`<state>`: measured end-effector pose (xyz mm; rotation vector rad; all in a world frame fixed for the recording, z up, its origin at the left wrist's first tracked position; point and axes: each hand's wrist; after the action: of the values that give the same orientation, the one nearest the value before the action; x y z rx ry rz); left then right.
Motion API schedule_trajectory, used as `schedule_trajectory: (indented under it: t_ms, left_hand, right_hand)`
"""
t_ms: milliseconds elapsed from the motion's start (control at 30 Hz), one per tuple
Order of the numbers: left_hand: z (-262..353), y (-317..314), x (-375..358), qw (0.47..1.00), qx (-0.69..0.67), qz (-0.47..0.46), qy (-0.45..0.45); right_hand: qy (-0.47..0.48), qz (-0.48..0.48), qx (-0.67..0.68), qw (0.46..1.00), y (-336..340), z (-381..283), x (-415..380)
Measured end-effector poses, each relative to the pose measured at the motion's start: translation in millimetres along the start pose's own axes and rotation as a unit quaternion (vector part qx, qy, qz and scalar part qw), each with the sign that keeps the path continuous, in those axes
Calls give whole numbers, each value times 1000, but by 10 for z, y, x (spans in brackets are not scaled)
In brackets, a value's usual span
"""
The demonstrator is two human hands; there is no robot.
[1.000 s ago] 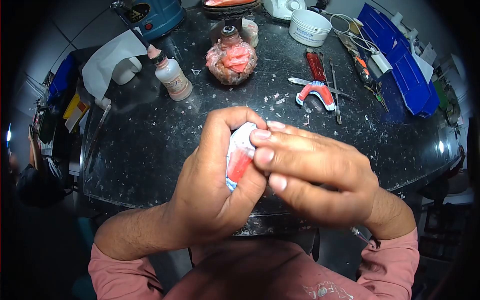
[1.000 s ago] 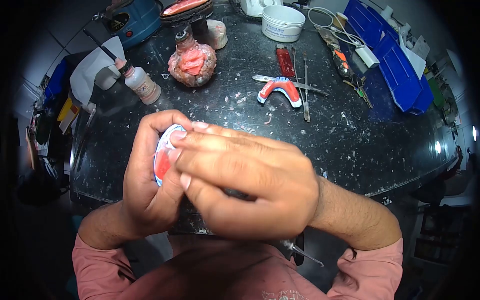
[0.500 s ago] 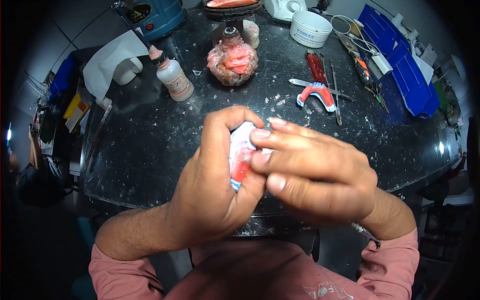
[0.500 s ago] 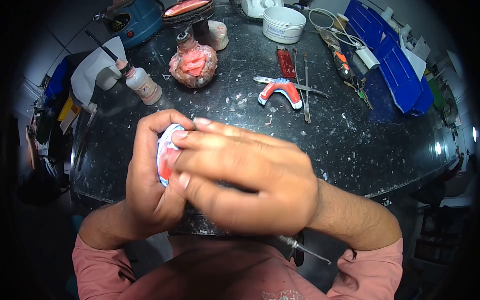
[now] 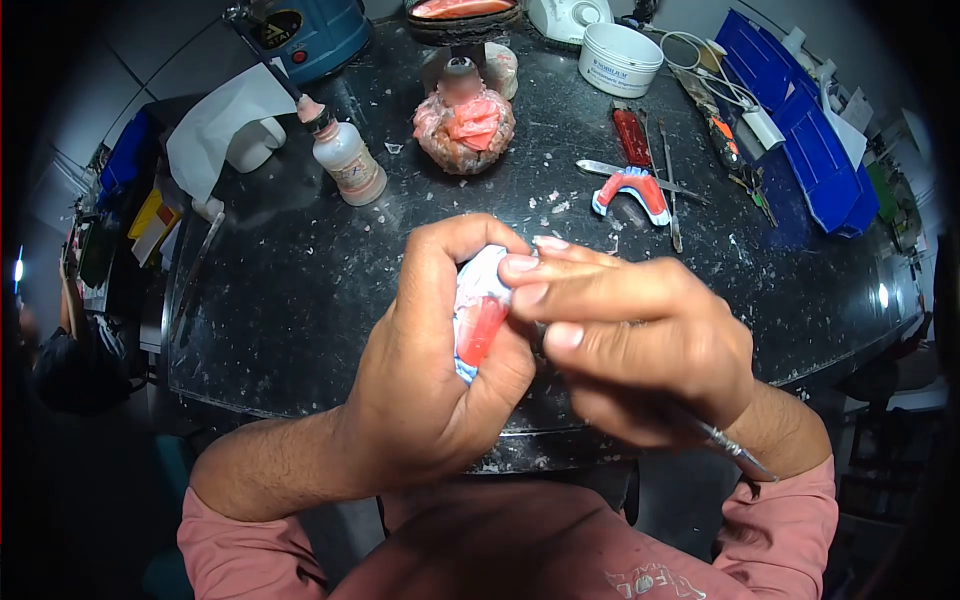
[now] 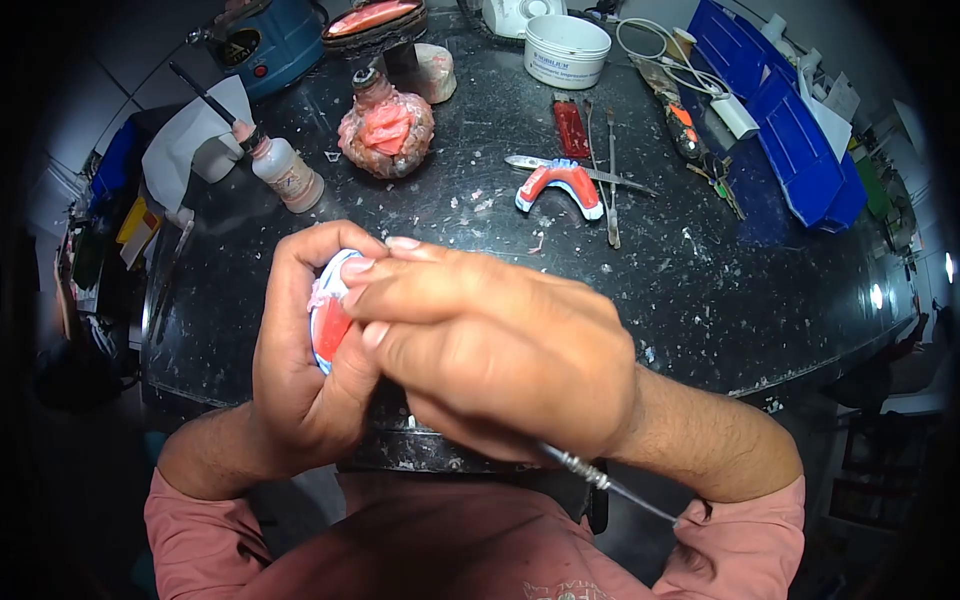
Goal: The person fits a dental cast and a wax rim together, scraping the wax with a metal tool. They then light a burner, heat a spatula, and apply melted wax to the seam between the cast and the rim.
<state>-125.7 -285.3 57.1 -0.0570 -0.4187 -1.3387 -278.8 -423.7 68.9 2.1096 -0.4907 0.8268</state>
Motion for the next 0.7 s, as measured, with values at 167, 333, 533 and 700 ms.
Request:
schedule_trajectory:
  t_ms: [167, 333, 533, 700]
  left_hand:
    - [-33, -36, -2, 999, -32, 11, 9]
    - [-63, -46, 23, 998, 2, 26, -61]
    - [36, -56, 78, 885, -456, -41, 84]
    - [52, -40, 143, 848, -512, -32, 130]
  right_hand:
    - [19, -21, 32, 999, 16, -13, 23]
    - [62, -18, 48, 997, 11, 57, 13]
    - [-76, 156, 174, 969, -7, 151, -9]
    - [-102, 69, -7, 992, 299, 229, 31]
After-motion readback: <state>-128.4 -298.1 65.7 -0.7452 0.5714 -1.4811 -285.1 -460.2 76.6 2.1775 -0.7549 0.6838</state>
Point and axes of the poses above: each hand's wrist, its own x-axis towards the middle knuckle, its own y-axis out of the back of the hand, z = x × y, and after that the axes turned 5 degrees about -x, right-handed
